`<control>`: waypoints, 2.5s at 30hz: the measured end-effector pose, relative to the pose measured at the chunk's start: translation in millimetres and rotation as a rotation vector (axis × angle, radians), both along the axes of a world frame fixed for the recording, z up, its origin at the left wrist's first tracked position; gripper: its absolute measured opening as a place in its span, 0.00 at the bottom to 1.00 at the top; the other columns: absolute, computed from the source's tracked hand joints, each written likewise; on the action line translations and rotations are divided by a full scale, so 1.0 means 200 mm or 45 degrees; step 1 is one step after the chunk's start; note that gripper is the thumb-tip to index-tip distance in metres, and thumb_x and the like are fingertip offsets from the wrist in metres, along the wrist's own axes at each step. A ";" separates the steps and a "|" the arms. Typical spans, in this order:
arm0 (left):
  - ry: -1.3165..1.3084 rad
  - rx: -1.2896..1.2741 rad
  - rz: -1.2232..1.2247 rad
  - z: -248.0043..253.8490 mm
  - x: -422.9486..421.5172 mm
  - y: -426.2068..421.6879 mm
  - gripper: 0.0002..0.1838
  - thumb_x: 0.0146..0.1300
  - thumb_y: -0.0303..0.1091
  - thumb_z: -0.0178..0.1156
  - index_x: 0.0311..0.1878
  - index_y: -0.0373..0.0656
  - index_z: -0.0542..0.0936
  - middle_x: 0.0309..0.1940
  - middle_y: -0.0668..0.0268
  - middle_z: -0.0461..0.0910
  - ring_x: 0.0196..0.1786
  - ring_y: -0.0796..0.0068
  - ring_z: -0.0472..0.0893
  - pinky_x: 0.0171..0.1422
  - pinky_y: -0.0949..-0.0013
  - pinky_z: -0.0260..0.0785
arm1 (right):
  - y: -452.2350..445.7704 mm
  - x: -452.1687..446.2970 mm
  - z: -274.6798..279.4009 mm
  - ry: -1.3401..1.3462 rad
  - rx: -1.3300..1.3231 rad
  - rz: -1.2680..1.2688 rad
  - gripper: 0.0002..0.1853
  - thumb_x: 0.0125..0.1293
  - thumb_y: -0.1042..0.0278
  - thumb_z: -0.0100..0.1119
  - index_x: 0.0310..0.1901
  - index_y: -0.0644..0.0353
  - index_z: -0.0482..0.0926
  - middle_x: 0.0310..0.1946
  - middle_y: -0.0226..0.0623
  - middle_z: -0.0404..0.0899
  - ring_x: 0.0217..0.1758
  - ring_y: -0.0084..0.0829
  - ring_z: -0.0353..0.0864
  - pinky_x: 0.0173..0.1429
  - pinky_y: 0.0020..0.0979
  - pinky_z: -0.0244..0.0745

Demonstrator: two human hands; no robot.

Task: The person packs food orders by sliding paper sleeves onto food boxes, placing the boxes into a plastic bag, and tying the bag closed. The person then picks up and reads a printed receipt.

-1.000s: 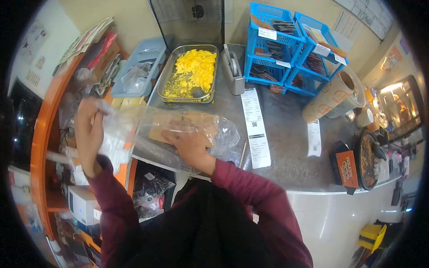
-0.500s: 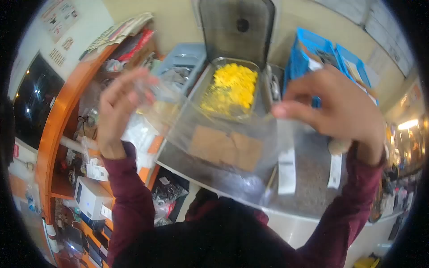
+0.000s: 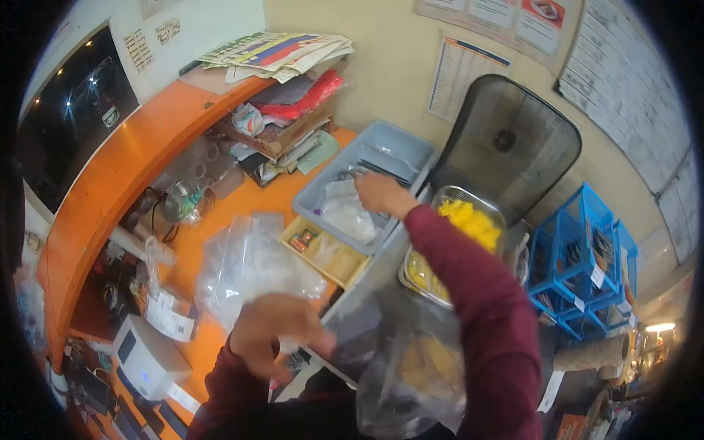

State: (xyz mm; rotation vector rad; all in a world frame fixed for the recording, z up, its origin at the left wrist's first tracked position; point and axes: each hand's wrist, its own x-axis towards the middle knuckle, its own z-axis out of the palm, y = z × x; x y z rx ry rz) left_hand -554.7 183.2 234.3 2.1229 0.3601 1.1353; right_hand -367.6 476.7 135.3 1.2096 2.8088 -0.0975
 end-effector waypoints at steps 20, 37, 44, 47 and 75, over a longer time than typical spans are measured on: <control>0.105 -0.447 0.501 -0.99 -0.30 1.66 0.13 0.62 0.36 0.70 0.45 0.38 0.85 0.36 0.65 0.86 0.40 0.76 0.82 0.47 0.70 0.73 | 0.35 0.04 -0.27 1.316 -0.807 -0.319 0.09 0.70 0.65 0.63 0.41 0.63 0.83 0.28 0.28 0.82 0.29 0.15 0.76 0.36 0.21 0.73; -0.652 -0.513 1.276 -0.71 -0.74 1.15 0.07 0.66 0.30 0.68 0.35 0.41 0.79 0.34 0.73 0.81 0.37 0.88 0.76 0.44 0.79 0.68 | 0.05 -0.19 -0.90 0.365 0.280 -0.055 0.09 0.63 0.63 0.60 0.41 0.54 0.85 0.36 0.36 0.83 0.44 0.38 0.84 0.46 0.39 0.79; -0.579 -0.566 1.261 -0.75 -0.71 1.10 0.06 0.66 0.29 0.67 0.35 0.41 0.79 0.32 0.75 0.80 0.35 0.88 0.76 0.42 0.79 0.68 | 0.02 -0.13 -0.85 0.450 -0.691 -0.278 0.10 0.62 0.70 0.64 0.43 0.60 0.88 0.38 0.42 0.88 0.38 0.40 0.88 0.47 0.34 0.81; -0.551 -0.548 1.242 -0.76 -0.68 1.10 0.06 0.66 0.29 0.67 0.35 0.40 0.79 0.32 0.74 0.80 0.35 0.88 0.76 0.41 0.79 0.68 | 0.03 -0.13 -0.81 0.544 -0.731 -0.248 0.07 0.61 0.73 0.64 0.40 0.61 0.88 0.36 0.40 0.88 0.36 0.33 0.88 0.44 0.31 0.81; -0.112 -0.496 0.917 -0.89 -0.46 1.27 0.07 0.64 0.31 0.67 0.39 0.37 0.85 0.32 0.68 0.79 0.34 0.81 0.76 0.37 0.75 0.67 | 0.18 -0.03 -0.52 0.735 -0.685 -0.385 0.21 0.73 0.55 0.56 0.58 0.62 0.75 0.42 0.43 0.84 0.46 0.39 0.83 0.55 0.39 0.76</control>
